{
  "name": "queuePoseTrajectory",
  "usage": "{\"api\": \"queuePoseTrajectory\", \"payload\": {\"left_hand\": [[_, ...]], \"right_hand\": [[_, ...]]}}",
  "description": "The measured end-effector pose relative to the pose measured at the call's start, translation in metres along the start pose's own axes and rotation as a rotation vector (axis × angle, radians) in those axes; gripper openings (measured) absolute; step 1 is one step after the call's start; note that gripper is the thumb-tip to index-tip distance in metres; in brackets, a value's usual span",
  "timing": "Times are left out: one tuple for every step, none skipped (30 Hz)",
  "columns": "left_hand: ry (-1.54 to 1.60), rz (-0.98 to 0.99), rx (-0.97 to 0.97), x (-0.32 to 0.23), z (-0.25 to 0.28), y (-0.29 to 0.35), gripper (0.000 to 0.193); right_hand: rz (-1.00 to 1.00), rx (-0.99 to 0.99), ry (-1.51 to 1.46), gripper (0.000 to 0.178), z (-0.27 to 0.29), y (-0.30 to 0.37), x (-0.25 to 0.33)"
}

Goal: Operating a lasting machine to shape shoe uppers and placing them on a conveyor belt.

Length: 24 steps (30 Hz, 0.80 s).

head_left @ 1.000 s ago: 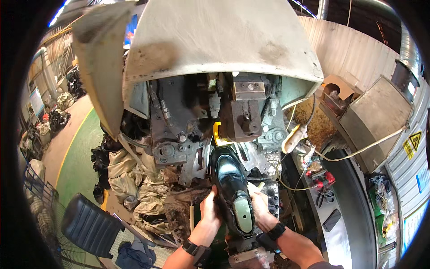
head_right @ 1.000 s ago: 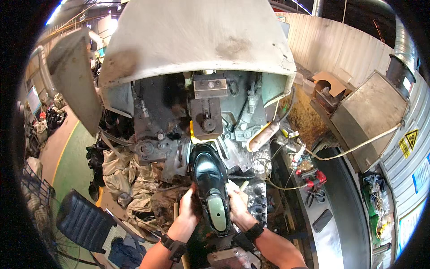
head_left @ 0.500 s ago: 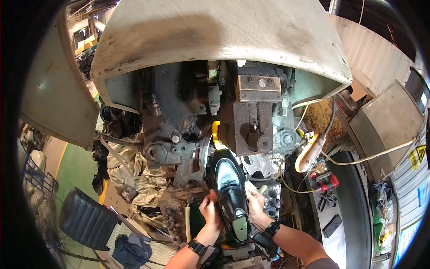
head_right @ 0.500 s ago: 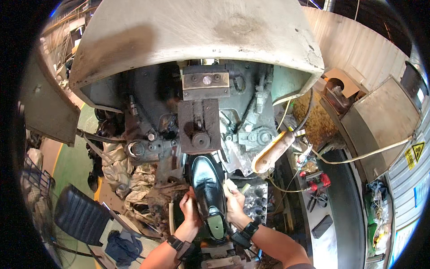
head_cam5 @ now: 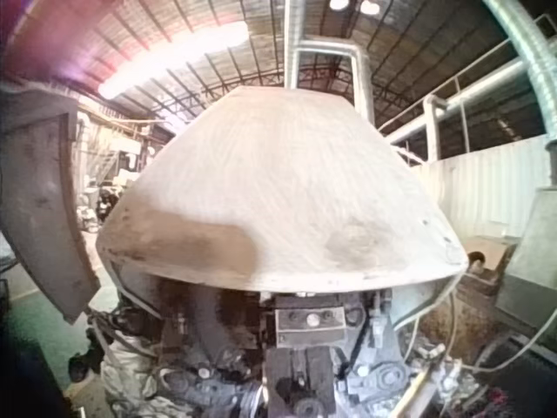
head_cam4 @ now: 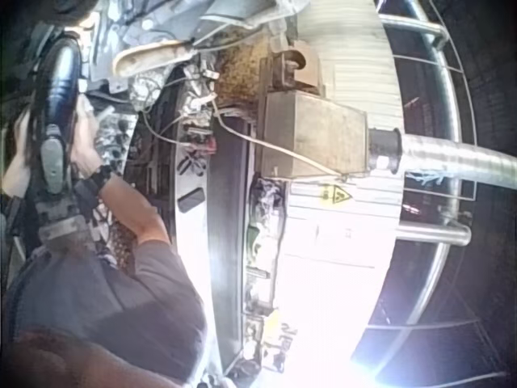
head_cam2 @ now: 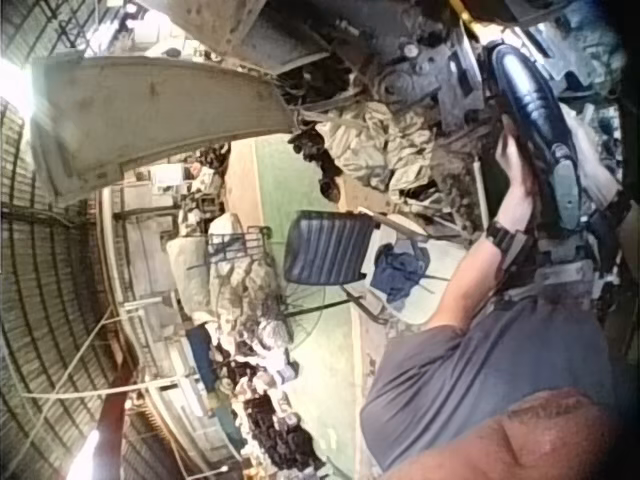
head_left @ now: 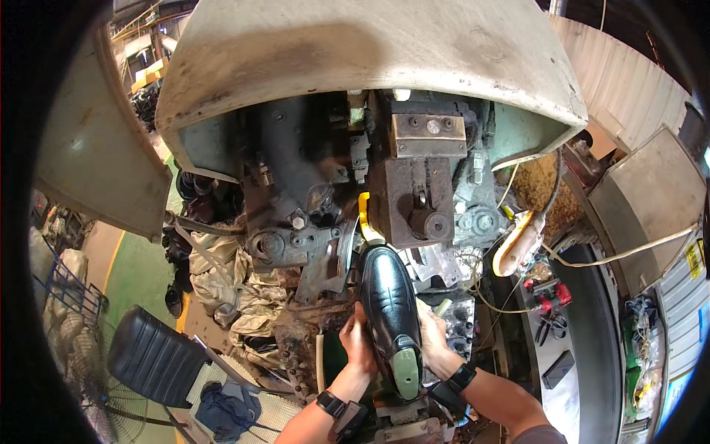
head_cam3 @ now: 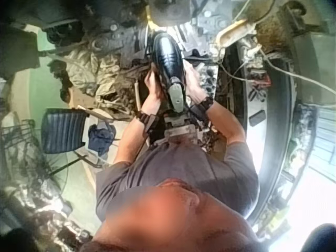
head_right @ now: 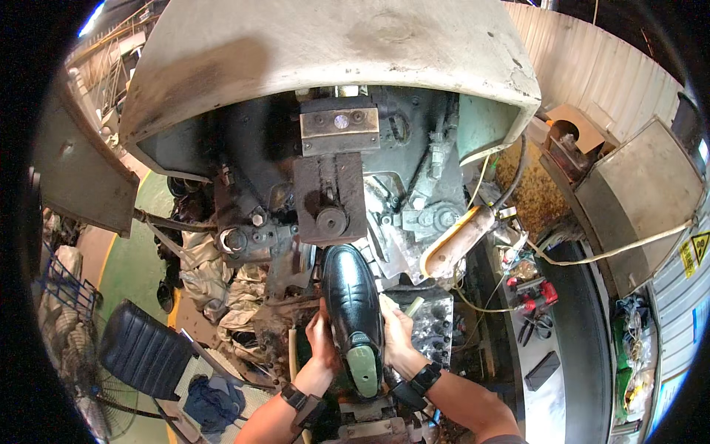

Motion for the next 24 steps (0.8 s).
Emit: {"api": "queuePoseTrajectory", "payload": {"left_hand": [[0.011, 0.008, 0.028, -0.001, -0.006, 0.003, 0.035], [0.013, 0.004, 0.029, 0.002, 0.004, -0.004, 0.035], [-0.142, -0.117, 0.038, 0.001, 0.022, -0.019, 0.035], [-0.298, -0.239, 0.044, -0.009, 0.035, -0.029, 0.034], [-0.492, -0.393, -0.017, -0.035, 0.039, -0.021, 0.034], [-0.426, -0.525, 0.016, -0.05, 0.047, -0.021, 0.034], [-0.436, -0.654, 0.097, -0.067, 0.073, -0.022, 0.035], [-0.733, -0.839, 0.018, -0.087, 0.107, -0.024, 0.036], [-0.813, -0.912, -0.015, -0.096, 0.155, -0.036, 0.04], [-0.89, -0.905, -0.052, -0.096, 0.192, -0.044, 0.046], [-0.97, -0.87, -0.064, -0.094, 0.222, -0.051, 0.052], [-0.858, -0.82, 0.03, -0.086, 0.233, -0.054, 0.053], [-0.948, -0.861, 0.054, -0.077, 0.246, -0.057, 0.052], [-1.04, -0.898, 0.077, -0.067, 0.256, -0.064, 0.052], [-1.001, -0.836, 0.158, -0.048, 0.25, -0.069, 0.05], [-1.126, -0.819, 0.263, -0.034, 0.228, -0.066, 0.051], [-1.165, -0.874, 0.24, -0.032, 0.224, -0.066, 0.048], [-1.204, -0.93, 0.213, -0.033, 0.221, -0.066, 0.046], [-1.2, -0.932, 0.218, -0.035, 0.222, -0.067, 0.046], [-1.213, -0.894, 0.28, -0.036, 0.224, -0.069, 0.043], [-1.226, -0.856, 0.339, -0.036, 0.226, -0.071, 0.04], [-1.215, -0.891, 0.31, -0.046, 0.226, -0.07, 0.036], [-1.209, -0.982, 0.166, -0.062, 0.231, -0.066, 0.035], [-1.198, -1.072, 0.017, -0.078, 0.236, -0.059, 0.035]], "right_hand": [[-0.01, 0.006, 0.018, 0.026, 0.004, -0.002, 0.0], [-0.025, 0.019, 0.038, 0.027, 0.004, -0.001, -0.002], [-0.023, 0.023, 0.038, 0.027, 0.008, 0.002, 0.002], [-0.035, 0.036, 0.145, 0.031, 0.014, 0.002, 0.007], [-0.04, 0.037, 0.249, 0.035, 0.028, 0.001, 0.018], [-0.045, 0.036, 0.352, 0.039, 0.043, 0.0, 0.029], [0.0, 0.112, 0.34, 0.042, 0.055, 0.001, 0.042], [0.047, 0.076, 0.411, 0.044, 0.08, 0.003, 0.06], [0.096, 0.065, 0.462, 0.046, 0.091, 0.017, 0.077], [0.127, 0.025, 0.436, 0.047, 0.121, 0.024, 0.09], [0.114, -0.116, 0.444, 0.045, 0.15, 0.029, 0.101], [0.133, -0.21, 0.409, 0.036, 0.178, 0.037, 0.11], [0.14, -0.248, 0.395, 0.035, 0.197, 0.043, 0.114], [0.143, -0.289, 0.381, 0.034, 0.213, 0.049, 0.112], [0.149, -0.295, 0.376, 0.034, 0.217, 0.054, 0.108], [0.162, -0.316, 0.381, 0.034, 0.221, 0.059, 0.108], [0.17, -0.328, 0.391, 0.035, 0.222, 0.065, 0.107], [0.175, -0.327, 0.392, 0.035, 0.223, 0.067, 0.104], [0.167, -0.306, 0.383, 0.039, 0.225, 0.069, 0.099], [0.158, -0.283, 0.375, 0.043, 0.227, 0.07, 0.096], [0.166, -0.267, 0.383, 0.045, 0.23, 0.068, 0.096], [0.165, -0.262, 0.385, 0.045, 0.225, 0.07, 0.096], [0.172, -0.274, 0.401, 0.045, 0.221, 0.071, 0.097], [0.178, -0.284, 0.419, 0.044, 0.216, 0.072, 0.1]]}}
Point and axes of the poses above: each hand's wrist, its own y-axis away from the middle knuckle, its own z-axis out of the back of the hand, x = y × z, the point moved 8 cm from there along -y, towards the middle knuckle, and after that the axes turned 5 degrees about -x, right-handed, at the moved point
